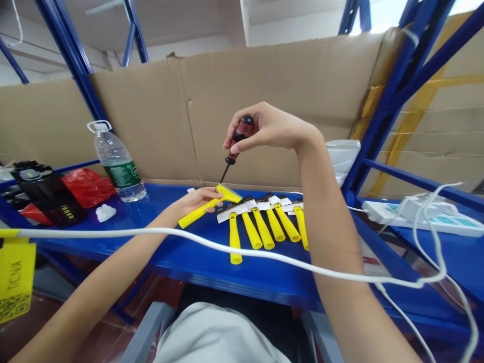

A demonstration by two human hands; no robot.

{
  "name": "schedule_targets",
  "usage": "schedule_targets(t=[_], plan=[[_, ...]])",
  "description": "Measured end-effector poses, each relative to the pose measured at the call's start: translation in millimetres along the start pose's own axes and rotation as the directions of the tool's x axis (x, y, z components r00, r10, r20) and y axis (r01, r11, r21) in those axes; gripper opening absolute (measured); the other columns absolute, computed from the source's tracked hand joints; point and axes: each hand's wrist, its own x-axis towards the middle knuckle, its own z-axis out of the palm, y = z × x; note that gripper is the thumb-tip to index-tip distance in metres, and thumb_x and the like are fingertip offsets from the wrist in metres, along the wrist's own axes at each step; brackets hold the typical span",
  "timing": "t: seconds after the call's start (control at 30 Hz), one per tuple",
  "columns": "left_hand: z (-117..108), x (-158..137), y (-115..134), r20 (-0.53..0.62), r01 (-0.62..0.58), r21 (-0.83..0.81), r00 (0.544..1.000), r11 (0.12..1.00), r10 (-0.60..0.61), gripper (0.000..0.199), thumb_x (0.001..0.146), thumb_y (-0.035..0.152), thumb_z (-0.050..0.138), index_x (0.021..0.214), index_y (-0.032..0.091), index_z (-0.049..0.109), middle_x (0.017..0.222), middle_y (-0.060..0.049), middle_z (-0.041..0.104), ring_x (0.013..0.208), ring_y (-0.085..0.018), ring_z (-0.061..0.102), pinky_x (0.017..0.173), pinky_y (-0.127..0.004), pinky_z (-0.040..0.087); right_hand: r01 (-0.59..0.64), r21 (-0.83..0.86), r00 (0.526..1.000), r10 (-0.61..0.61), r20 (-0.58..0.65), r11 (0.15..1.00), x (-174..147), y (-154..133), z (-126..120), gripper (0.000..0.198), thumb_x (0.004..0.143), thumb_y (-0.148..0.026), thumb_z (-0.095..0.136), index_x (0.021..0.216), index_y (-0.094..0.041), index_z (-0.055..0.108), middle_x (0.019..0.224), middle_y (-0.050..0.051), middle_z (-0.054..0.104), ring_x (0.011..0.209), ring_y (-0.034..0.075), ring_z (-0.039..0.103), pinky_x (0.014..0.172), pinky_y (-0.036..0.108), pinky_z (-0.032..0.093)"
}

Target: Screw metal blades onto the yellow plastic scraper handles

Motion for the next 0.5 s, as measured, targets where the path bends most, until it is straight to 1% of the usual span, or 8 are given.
schedule_targets(t=[0.1,0.23,0.37,0.5], plan=[[2,-1,-1,0.073,0.061,0.019,0.995,0.998,-0.062,0.019,0.09,0.007,0.081,0.107,0.014,0.074,0.093,-0.011,0.075,0.067,-0.016,0.073,0.044,-0.017,0.051,0.006,-0.011,1.0,-0.006,0.0,1.0,0,3,-3,0.048,0.081,-0.065,0.099,0.107,-0.026,0.085,0.112,0.005,0.089,0.108,0.027,0.08,0.094,0.039,0.059],[3,-2,-1,0.113,0.092,0.092,0.988,0.991,-0.103,0.013,0.094,0.014,0.082,0.106,0.013,0.077,0.081,-0.007,0.071,0.055,-0.011,0.062,0.043,-0.016,0.05,-0.013,-0.028,1.0,0.014,0.02,1.0,1,5,-3,0.05,0.079,-0.065,0.1,0.105,-0.025,0.084,0.111,0.006,0.089,0.106,0.026,0.079,0.091,0.038,0.058],[2,0,1,0.095,0.085,0.158,0.99,0.984,-0.101,0.013,0.095,0.019,0.085,0.104,0.012,0.079,0.08,-0.007,0.071,0.051,-0.01,0.059,0.041,-0.015,0.047,-0.03,-0.028,0.998,0.031,0.052,0.999,2,7,-1,0.053,0.077,-0.066,0.1,0.104,-0.024,0.084,0.112,0.006,0.089,0.109,0.027,0.08,0.095,0.039,0.058],[-1,3,0,0.048,0.09,0.15,0.994,0.985,-0.098,0.014,0.094,0.018,0.085,0.105,0.012,0.079,0.079,-0.008,0.072,0.053,-0.012,0.061,0.041,-0.016,0.045,-0.033,-0.009,0.996,0.034,0.086,0.999,5,14,0,0.049,0.078,-0.065,0.1,0.105,-0.028,0.085,0.114,0.003,0.089,0.111,0.028,0.08,0.097,0.04,0.06]])
